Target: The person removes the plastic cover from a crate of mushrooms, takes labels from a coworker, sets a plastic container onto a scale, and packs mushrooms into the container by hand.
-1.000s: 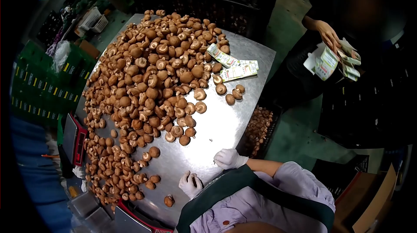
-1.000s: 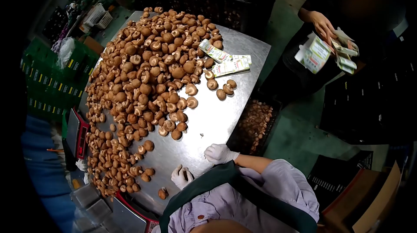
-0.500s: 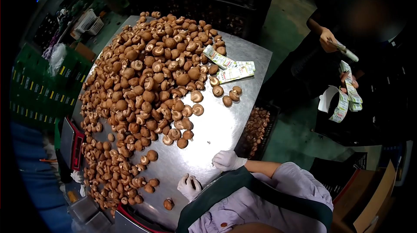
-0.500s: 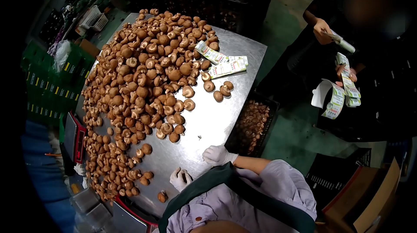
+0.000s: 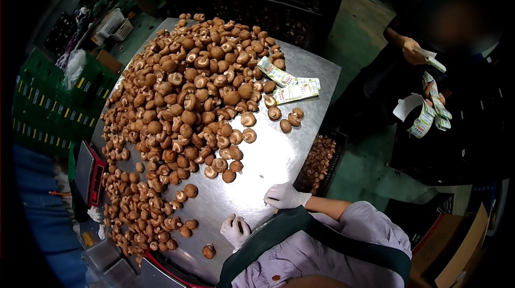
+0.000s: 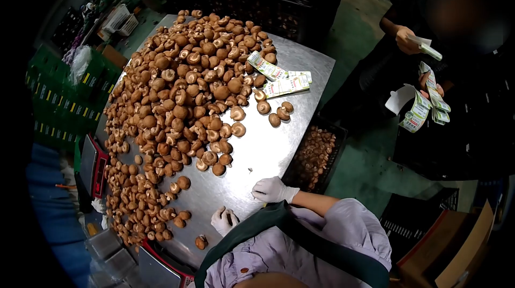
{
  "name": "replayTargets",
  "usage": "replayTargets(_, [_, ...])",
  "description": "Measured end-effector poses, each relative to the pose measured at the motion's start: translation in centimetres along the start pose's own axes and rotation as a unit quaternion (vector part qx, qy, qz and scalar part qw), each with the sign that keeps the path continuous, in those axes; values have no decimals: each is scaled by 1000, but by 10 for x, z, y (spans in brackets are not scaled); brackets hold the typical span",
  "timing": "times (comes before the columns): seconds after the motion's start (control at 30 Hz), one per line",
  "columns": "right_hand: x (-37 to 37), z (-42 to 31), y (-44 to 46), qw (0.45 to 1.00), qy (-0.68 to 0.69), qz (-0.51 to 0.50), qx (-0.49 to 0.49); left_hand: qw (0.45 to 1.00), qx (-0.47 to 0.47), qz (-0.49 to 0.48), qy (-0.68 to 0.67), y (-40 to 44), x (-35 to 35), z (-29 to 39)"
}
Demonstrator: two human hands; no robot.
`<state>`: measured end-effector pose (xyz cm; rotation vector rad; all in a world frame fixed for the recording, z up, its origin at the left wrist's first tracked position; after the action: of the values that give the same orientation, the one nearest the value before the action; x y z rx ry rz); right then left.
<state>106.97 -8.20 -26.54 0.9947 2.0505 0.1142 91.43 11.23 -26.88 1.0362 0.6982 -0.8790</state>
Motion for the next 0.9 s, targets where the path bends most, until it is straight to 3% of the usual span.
replayTargets(0.13, [-2, 7, 4, 998, 22, -63, 6, 1000, 1, 0, -6, 1, 0, -1])
replayTargets(0.27, [-11, 27, 16, 994, 70, -42, 73, 1000, -7, -6, -20, 2, -2, 1])
replayTargets(0.33, [-52, 22, 46, 993, -26, -29, 110, 1000, -10, -5, -24, 3, -3, 1])
replayTargets(0.4, [-71, 48, 59, 991, -7, 95, 96, 1000, -5, -3, -21, 4, -3, 2])
replayTargets(0.6, [-159, 103, 109, 945, -239, 163, 153, 999, 0, -19, -26, 6, -5, 0])
replayTargets(0.67, [-174, 128, 115, 929, -313, 146, 136, 1000, 0, -17, -26, 8, -6, 2])
replayTargets(0.73, [-182, 154, 119, 921, -346, 49, 173, 1000, 0, -12, -28, 9, -5, 2])
replayTargets(0.9, [-186, 176, 123, 876, -422, -82, 218, 1000, -9, -2, -26, 8, -5, 4])
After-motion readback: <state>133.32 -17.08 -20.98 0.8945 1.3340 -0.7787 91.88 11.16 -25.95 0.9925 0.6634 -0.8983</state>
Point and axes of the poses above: each hand's wrist, its own y-axis towards the middle knuckle, its own x-axis out of the palm, z = x × y, the point moved 1 cm from there along y, towards the middle knuckle, and after that the axes turned 1 degree about -y, right-handed, at the moved point
